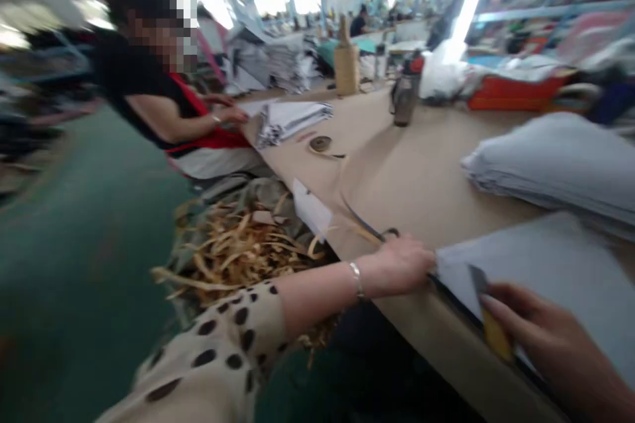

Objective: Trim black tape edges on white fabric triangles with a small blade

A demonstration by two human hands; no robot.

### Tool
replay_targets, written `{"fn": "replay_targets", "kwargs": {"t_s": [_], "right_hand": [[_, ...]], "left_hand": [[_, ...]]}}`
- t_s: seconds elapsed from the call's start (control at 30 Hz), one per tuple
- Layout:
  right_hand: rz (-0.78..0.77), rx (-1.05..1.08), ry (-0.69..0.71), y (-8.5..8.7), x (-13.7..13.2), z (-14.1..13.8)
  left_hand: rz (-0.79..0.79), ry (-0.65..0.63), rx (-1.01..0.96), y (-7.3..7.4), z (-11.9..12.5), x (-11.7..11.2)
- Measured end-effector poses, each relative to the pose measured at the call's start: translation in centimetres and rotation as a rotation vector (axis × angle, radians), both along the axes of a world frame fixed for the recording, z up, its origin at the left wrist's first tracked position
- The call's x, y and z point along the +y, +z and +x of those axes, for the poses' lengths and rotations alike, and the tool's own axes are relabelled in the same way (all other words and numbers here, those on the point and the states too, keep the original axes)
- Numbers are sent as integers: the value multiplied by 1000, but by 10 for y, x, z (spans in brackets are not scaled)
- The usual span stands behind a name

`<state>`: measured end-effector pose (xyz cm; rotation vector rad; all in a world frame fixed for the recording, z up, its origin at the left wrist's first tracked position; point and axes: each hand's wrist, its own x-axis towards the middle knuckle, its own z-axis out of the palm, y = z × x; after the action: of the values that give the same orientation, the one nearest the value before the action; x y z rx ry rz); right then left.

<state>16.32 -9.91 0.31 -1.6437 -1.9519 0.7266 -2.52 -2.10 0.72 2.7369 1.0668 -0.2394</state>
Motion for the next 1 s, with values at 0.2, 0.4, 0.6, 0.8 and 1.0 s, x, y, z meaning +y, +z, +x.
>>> {"fn": "replay_targets", "kwargs": {"t_s": [0.2,0.4,0.6,0.8,1.0], "right_hand": [[-258,248,-232,-21,-2,-1],[-294,208,-182,-26,-5,-14],[-250,103,-186,-25,-7,-19],[-261,7,-172,-29,-1,-24],[-209,-104,-185,-26,0,-30]], "left_hand": [[-48,-14,-42,-2,9,20],[-145,15,110,25,19,23],[-175,-13,169,33,23,24],[-187,-22,145,31,21,23],[-177,-21,47,22,17,16]]}}
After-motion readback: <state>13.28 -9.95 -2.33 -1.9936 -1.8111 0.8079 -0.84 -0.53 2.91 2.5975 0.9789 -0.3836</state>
